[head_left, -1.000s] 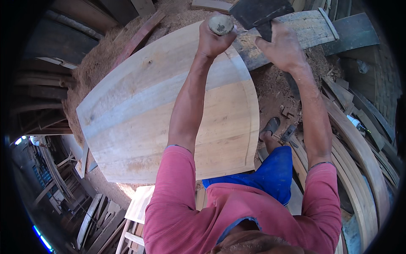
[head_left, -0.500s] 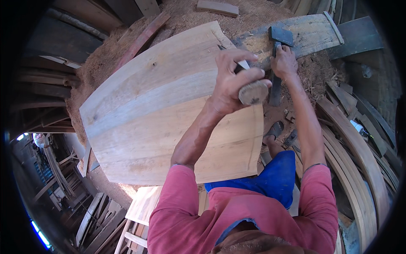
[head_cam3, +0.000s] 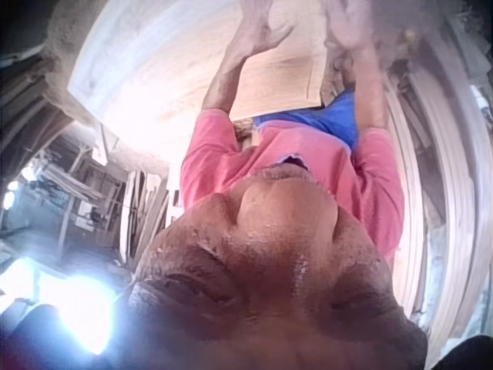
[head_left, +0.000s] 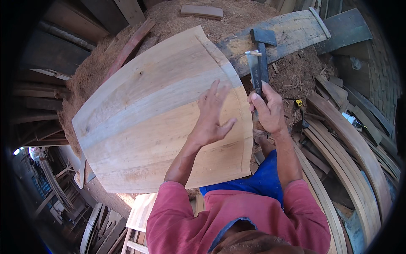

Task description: The person uses a chisel and mallet to carve and shape the curved edge of a large wooden board. They repeatedly strike the chisel to remove wood shavings and refine the contour of the board's edge.

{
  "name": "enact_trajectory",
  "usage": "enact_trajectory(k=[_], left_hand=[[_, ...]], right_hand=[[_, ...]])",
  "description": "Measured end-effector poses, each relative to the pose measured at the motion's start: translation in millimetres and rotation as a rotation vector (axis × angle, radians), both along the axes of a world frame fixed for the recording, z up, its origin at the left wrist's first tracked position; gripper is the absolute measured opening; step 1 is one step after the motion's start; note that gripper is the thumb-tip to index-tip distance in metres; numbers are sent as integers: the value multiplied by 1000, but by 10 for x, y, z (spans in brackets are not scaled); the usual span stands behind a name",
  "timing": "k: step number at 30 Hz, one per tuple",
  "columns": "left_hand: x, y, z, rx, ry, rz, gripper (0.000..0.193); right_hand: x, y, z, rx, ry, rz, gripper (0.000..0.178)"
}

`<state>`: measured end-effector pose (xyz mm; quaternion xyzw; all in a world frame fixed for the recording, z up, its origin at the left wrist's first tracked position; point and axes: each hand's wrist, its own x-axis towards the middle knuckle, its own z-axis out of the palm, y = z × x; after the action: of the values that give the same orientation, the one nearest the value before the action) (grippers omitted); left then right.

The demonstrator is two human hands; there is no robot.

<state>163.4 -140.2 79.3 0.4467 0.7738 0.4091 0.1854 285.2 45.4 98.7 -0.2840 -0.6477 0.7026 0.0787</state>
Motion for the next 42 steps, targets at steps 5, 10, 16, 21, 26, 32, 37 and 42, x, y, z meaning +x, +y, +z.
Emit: enact_trajectory(k=[5, 10, 16, 21, 26, 32, 37, 42], left_hand=[[-82, 213, 113, 400, -808, 338, 88], [-179, 343, 156, 430, -902, 267, 36], [-205, 305, 84, 545, -1148, 306, 30], [-160, 296, 107, 628, -1197, 223, 23], [-129, 314, 55, 608, -1005, 73, 18], [-45, 371, 92, 704, -1120, 198, 17], [-47, 324, 132, 582, -1161, 183, 14], [-48, 250, 57, 585, -1255, 179, 9]], right_hand=[[167, -257, 63, 287, 2, 123, 38], [234, -414, 55, 323, 92, 215, 38], [297, -444, 19, 301, 93, 218, 37], [325, -474, -55, 289, 119, 181, 34], [315, -449, -10, 245, 114, 139, 32], [369, -423, -29, 352, 99, 146, 34], [414, -443, -36, 416, 105, 147, 33], [490, -468, -31, 379, 89, 205, 33]])
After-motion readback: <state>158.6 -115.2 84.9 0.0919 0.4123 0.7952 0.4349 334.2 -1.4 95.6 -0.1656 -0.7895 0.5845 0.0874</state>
